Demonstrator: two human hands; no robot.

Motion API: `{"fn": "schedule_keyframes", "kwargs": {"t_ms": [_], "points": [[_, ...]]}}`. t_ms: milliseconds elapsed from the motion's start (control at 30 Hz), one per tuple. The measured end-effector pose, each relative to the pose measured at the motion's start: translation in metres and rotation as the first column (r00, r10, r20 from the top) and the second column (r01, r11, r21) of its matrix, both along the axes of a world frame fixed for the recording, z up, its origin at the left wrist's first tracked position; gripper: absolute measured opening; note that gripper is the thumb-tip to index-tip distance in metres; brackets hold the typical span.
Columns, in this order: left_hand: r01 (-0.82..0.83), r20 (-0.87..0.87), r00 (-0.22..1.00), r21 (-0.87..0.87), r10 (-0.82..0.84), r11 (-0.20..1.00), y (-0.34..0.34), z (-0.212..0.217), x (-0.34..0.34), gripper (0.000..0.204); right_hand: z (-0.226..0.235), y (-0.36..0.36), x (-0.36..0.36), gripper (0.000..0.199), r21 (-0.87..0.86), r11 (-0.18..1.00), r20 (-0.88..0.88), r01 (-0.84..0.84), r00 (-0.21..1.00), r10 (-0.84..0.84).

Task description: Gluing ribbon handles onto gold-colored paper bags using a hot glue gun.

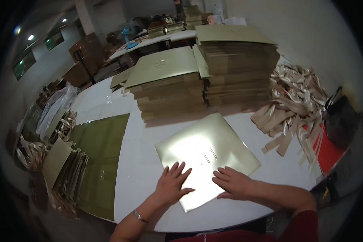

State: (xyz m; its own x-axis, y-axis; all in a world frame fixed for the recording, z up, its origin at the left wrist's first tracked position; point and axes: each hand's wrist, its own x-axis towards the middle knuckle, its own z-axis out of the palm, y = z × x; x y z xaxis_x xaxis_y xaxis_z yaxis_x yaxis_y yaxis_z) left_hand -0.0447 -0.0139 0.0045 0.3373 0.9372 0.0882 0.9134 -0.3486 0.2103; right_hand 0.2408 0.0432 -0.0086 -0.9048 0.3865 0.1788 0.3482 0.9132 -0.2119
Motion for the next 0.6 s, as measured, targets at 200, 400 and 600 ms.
{"fn": "schedule_keyframes", "kwargs": {"t_ms": [200,400,600], "points": [[0.206,0.161,0.948,0.346,-0.275,0.915,-0.049,0.012,0.072,0.063,0.04,0.035,-0.03,0.049,-0.439,0.878,0.213,0.188,0.972,-0.102],[-0.12,0.132,0.983,-0.037,0.124,0.992,-0.023,0.003,0.106,0.038,0.092,0.034,-0.056,0.033,0.058,0.958,-0.293,0.281,0.922,-0.253],[-0.244,0.466,0.709,-0.541,0.528,0.805,0.053,-0.009,0.049,0.043,0.096,-0.072,-0.064,0.021,0.199,0.973,-0.699,-0.116,0.679,0.224]]}}
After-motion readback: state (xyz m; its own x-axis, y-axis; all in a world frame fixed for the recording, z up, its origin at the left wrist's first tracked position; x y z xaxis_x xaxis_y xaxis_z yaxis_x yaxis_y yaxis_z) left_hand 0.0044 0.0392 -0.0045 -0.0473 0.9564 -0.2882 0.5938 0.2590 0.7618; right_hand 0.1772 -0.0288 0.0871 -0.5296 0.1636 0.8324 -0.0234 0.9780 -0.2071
